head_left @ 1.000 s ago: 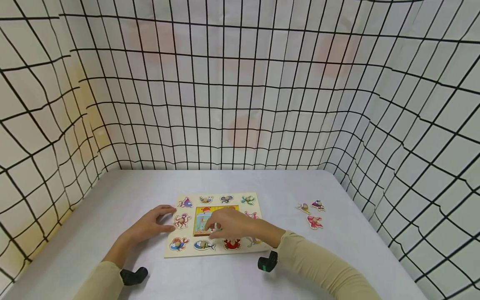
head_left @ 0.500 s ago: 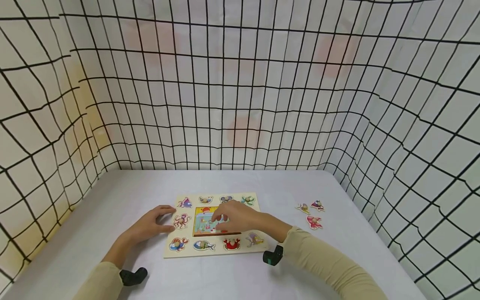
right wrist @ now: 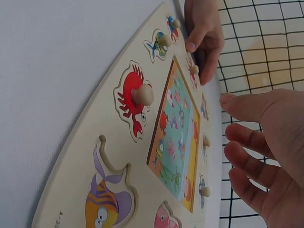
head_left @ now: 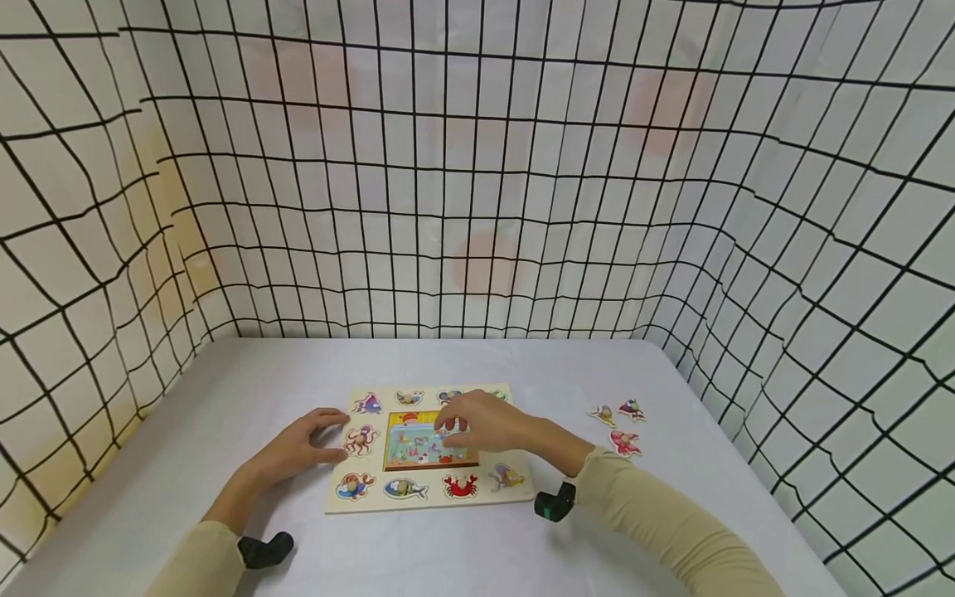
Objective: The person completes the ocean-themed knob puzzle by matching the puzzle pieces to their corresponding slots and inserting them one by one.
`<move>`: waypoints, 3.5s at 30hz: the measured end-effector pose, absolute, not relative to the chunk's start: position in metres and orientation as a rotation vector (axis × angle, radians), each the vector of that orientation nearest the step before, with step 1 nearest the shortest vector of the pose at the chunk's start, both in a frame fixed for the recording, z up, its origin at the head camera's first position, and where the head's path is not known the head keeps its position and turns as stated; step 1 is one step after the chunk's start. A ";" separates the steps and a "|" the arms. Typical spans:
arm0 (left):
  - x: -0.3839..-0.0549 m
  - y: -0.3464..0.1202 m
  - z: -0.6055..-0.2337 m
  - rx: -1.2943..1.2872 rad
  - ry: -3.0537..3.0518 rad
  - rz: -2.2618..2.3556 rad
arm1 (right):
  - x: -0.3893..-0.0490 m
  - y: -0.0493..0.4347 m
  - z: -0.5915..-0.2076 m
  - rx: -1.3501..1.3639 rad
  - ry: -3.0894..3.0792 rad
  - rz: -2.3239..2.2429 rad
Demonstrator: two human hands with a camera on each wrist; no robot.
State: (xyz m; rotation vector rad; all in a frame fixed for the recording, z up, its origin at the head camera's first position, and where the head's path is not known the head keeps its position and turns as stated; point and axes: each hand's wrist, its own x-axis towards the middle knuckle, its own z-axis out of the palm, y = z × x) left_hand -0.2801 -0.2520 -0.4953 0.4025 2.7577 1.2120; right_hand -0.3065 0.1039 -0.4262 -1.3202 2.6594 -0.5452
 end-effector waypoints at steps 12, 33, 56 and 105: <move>-0.279 -0.251 -0.493 0.405 2.764 1.195 | -0.311 0.120 -0.424 -1.342 2.693 -0.532; -0.279 -0.251 -0.494 0.402 2.781 1.181 | -0.324 0.147 -0.427 -1.182 2.759 -0.575; -0.279 -0.250 -0.493 0.423 2.802 1.170 | -0.363 0.206 -0.444 -1.064 2.681 -0.948; -0.278 -0.249 -0.490 0.425 2.788 1.163 | -0.385 0.272 -0.461 -0.693 2.807 -1.103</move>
